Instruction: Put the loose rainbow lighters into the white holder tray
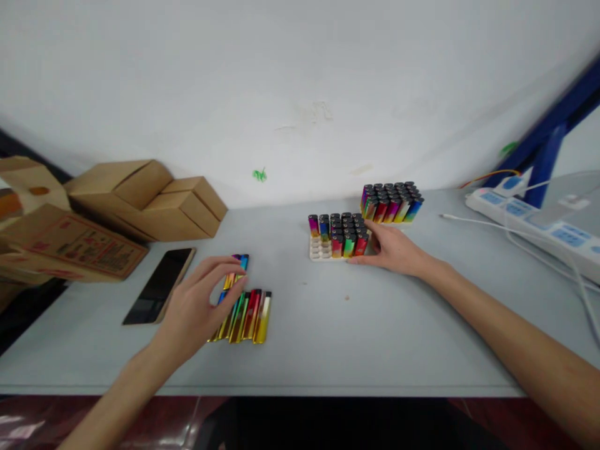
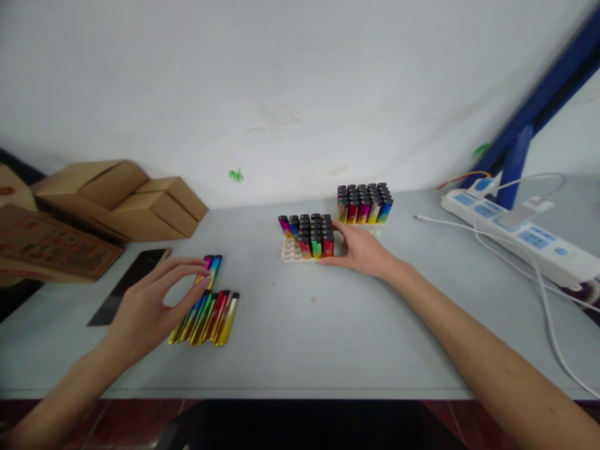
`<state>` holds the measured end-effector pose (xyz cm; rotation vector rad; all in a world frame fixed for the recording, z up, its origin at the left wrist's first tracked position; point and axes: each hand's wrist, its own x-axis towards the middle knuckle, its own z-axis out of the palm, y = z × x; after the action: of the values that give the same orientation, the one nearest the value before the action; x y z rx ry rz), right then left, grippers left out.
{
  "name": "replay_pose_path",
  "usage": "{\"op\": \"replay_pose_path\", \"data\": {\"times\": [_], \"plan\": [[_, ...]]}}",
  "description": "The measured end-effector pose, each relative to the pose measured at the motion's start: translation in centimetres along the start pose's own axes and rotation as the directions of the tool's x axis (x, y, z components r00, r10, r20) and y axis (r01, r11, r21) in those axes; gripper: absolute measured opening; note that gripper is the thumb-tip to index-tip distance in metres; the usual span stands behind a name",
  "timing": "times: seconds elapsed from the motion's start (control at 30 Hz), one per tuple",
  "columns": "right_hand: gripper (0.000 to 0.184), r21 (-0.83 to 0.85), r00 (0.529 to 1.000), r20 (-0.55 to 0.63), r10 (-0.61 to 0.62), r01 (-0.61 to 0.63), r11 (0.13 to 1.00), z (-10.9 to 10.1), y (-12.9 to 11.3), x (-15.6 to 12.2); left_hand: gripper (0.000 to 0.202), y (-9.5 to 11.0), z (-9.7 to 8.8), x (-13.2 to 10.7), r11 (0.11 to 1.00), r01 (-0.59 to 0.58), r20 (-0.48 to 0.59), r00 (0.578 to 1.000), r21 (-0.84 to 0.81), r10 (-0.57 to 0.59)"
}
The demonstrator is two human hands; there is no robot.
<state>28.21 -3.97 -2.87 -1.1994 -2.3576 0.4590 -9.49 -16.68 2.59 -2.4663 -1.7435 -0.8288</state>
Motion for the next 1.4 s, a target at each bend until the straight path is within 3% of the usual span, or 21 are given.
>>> {"op": "replay_pose_path", "data": {"times": [0.1,0.2,0.43,0.7,0.87,1.07,1.17,1.3,1.4], "plan": [[0.075,-0.015,1.000,-0.012,0.009,-0.009,1.000,0.1,0.0,0.0,0.042,-0.5,0.7,-2.8,0.993,0.075,0.060,0.995,0.086,-0.080],[0.075,-0.023,0.999,-0.013,0.037,-0.037,0.999,0.0,-0.1,-0.1,0.061,-0.2,2.1,-3.8,0.987,0.079,0.151,0.983,0.141,-0.100],[0.072,-0.025,1.000,-0.012,0.028,-0.029,0.999,-0.2,-0.6,0.1,0.066,0.8,5.9,-2.1,0.974,0.047,0.215,0.972,0.223,-0.096],[0.072,0.002,0.999,0.010,0.044,-0.044,0.999,-1.0,-0.1,0.1,0.074,4.5,8.3,0.3,0.984,-0.011,0.259,0.965,0.180,-0.036],[0.073,-0.008,0.998,0.009,0.060,-0.060,0.998,-1.5,0.4,0.0,0.074,5.4,9.5,1.7,0.990,-0.017,0.247,0.969,0.138,-0.018],[0.079,0.014,0.998,0.012,0.056,-0.057,0.998,-1.2,0.8,0.0,0.074,5.7,8.6,2.6,0.993,0.043,0.349,0.934,0.114,-0.080],[0.078,0.016,0.998,0.012,0.061,-0.061,0.998,-1.2,0.9,0.0,0.061,6.2,7.0,3.3,0.993,0.055,0.277,0.957,0.101,-0.081],[0.075,0.022,0.999,0.011,0.046,-0.046,0.999,-1.2,0.8,0.0,0.028,7.6,5.2,3.5,0.987,0.049,0.111,0.992,0.153,-0.066],[0.075,0.022,0.999,0.006,0.052,-0.052,0.998,-1.2,0.8,0.0,0.024,9.1,5.3,3.1,0.965,-0.008,0.167,0.985,0.261,-0.037]]}}
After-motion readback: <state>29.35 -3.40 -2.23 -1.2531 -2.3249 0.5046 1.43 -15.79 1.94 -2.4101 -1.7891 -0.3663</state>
